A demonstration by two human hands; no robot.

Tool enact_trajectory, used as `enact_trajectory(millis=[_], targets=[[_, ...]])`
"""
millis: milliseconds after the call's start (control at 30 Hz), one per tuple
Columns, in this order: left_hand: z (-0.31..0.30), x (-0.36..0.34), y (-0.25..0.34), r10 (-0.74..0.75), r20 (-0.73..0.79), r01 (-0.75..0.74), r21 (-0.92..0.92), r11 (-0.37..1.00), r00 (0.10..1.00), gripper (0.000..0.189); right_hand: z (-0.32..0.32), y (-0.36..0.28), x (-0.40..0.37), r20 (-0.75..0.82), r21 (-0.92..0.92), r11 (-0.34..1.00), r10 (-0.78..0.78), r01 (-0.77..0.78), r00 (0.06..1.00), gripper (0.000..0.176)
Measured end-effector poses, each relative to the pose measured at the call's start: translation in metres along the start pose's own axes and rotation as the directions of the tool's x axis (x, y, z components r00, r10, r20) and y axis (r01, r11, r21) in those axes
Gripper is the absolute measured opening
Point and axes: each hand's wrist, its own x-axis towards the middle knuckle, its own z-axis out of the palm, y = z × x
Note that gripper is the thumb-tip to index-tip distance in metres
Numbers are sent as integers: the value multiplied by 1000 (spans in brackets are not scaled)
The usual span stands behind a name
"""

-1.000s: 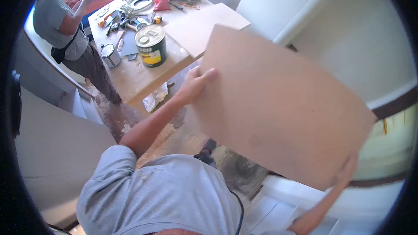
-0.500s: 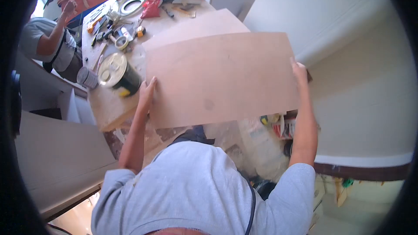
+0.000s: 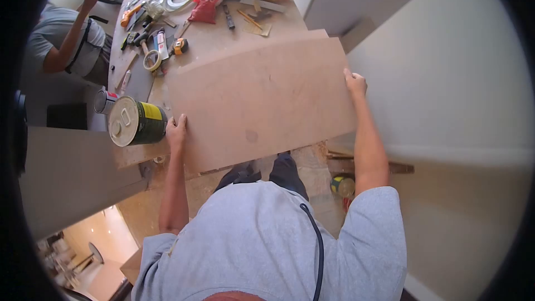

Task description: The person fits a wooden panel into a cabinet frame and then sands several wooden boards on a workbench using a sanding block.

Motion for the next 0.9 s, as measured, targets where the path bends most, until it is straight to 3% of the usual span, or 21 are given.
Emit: enact_trajectory(millis=[67,133,233,500,567,700,733,767,833,867,900], targets=[[21,11,-6,14,-82,-18,-44,999,997,56,22,4,33,-90,-114,990,-88,78,992,54],[26,17,-12,-2,-205,38,170,985,979,62,30,-3,37,-46,-97,993,-77,72,996,53],[37,19,-14,-47,-302,119,224,967,952,65,32,-23,33,-8,-112,993,-41,40,999,52],[59,25,-19,-103,-366,175,169,970,925,60,48,-19,51,-123,-152,988,-29,10,992,48],[66,26,-11,-132,-353,194,144,970,926,59,33,-30,51,6,-275,961,-30,30,1000,50],[67,25,3,-199,-365,279,179,944,909,61,30,-39,62,46,-285,955,-70,80,996,48],[67,23,9,-260,-337,337,191,922,905,64,33,-49,67,-125,-335,905,-318,262,940,46],[72,21,16,-271,-338,346,184,920,901,64,37,-60,74,-271,-412,811,-544,415,794,43],[92,15,41,32,-478,286,577,765,878,76,49,-158,85,-276,-70,779,-615,623,739,36],[106,14,48,20,-480,297,574,763,877,76,65,-201,102,-108,8,743,-664,669,740,38],[121,14,55,91,-474,264,629,731,876,80,88,-240,118,87,129,783,-621,609,779,42]])
